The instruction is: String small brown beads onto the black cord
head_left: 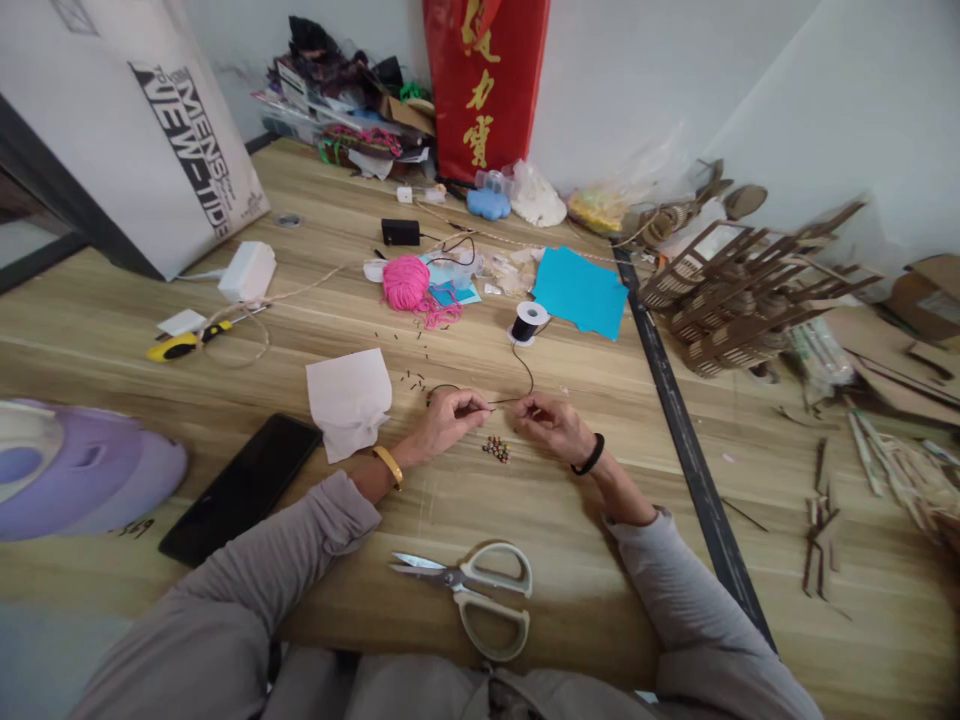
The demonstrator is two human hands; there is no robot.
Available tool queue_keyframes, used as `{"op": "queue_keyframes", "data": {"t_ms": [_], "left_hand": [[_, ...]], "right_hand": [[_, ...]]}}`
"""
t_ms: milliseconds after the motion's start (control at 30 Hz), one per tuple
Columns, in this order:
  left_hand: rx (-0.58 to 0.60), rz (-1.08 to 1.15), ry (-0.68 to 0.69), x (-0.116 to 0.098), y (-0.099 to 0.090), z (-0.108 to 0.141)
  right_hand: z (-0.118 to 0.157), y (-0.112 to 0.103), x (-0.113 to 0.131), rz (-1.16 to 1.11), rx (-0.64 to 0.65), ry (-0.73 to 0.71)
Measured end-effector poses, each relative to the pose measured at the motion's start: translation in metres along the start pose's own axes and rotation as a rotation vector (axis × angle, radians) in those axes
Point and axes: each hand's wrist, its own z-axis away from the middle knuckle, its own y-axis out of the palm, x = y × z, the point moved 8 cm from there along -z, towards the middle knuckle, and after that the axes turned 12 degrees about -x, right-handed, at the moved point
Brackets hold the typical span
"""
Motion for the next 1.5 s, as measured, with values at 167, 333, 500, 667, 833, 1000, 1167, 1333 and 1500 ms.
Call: {"op": "queue_keyframes", "data": {"t_ms": [167, 333, 500, 667, 833, 1000, 1167, 1333, 1500], "left_hand": [[0.011, 0.008, 0.011, 0.004, 0.002, 0.0], [0.03, -0.011, 0.02, 0.003, 0.003, 0.001], [0.04, -0.014, 0.031, 0.003, 0.003, 0.001], [0.03, -0.033, 0.019, 0.005, 0.003, 0.0], [0.037, -0.047, 0.006, 0.001, 0.002, 0.002], [0.056, -0.086, -0.008, 0.002, 0.002, 0.002], [0.078, -0.048, -0.033, 0.004, 0.004, 0.003], [0.065, -0.097, -0.03, -0.006, 0.003, 0.003], [0.083, -0.178, -0.015, -0.013, 0.002, 0.004]], "right_hand": [[0.005, 0.007, 0.015, 0.317, 0.119, -0.213], [0.01, 0.017, 0.024, 0.581, 0.149, -0.305], [0.015, 0.025, 0.033, 0.733, 0.202, -0.315], [0.014, 0.021, 0.043, 0.474, 0.135, -0.329], [0.008, 0.003, 0.04, 0.087, -0.161, -0.245], [0.012, 0.007, 0.022, -0.053, -0.259, -0.131], [0.013, 0.012, 0.018, -0.109, -0.239, -0.118], [0.011, 0.012, 0.02, -0.112, -0.216, -0.136], [0.01, 0.013, 0.024, -0.14, -0.186, -0.152]]}}
